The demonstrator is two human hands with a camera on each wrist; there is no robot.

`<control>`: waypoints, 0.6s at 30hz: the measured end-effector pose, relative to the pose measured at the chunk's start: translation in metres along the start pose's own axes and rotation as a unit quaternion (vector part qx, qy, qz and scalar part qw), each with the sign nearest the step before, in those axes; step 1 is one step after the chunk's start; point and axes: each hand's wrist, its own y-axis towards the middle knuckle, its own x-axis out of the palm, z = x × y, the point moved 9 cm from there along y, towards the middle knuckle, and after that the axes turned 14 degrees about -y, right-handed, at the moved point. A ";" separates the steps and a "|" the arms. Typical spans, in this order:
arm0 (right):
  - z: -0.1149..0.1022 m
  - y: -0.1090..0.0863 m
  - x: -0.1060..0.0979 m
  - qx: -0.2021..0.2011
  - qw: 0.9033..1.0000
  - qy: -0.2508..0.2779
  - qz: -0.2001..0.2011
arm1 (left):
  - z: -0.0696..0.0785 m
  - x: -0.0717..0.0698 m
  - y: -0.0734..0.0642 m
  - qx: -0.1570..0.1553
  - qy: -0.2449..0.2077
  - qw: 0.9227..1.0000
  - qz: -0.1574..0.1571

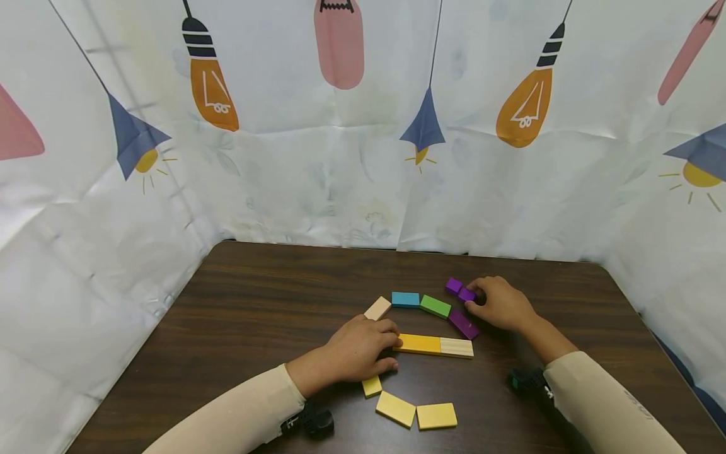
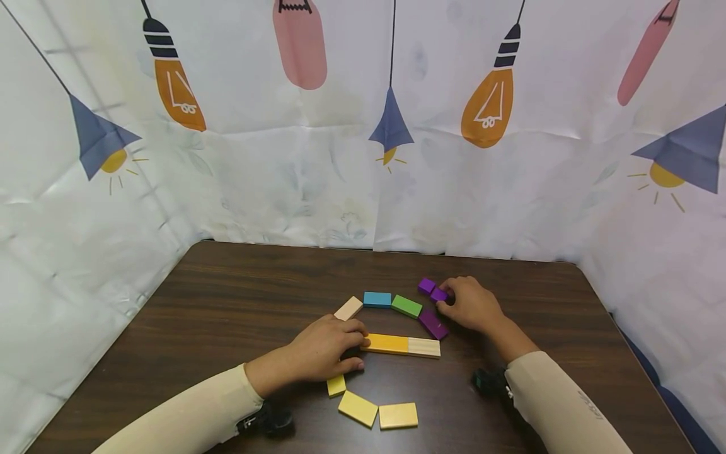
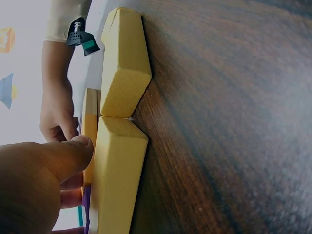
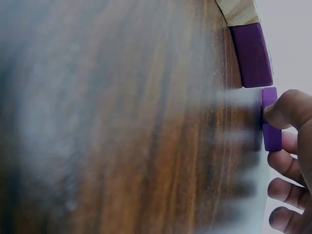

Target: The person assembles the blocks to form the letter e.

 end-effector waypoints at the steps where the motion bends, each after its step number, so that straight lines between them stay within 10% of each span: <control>1: 0.000 -0.001 0.000 0.000 1.000 0.000 0.001 | 0.000 0.000 0.000 0.000 0.000 1.000 0.000; 18: -0.008 -0.029 -0.018 -0.039 0.998 -0.005 0.046 | 0.000 0.000 -0.001 0.002 -0.003 1.000 0.002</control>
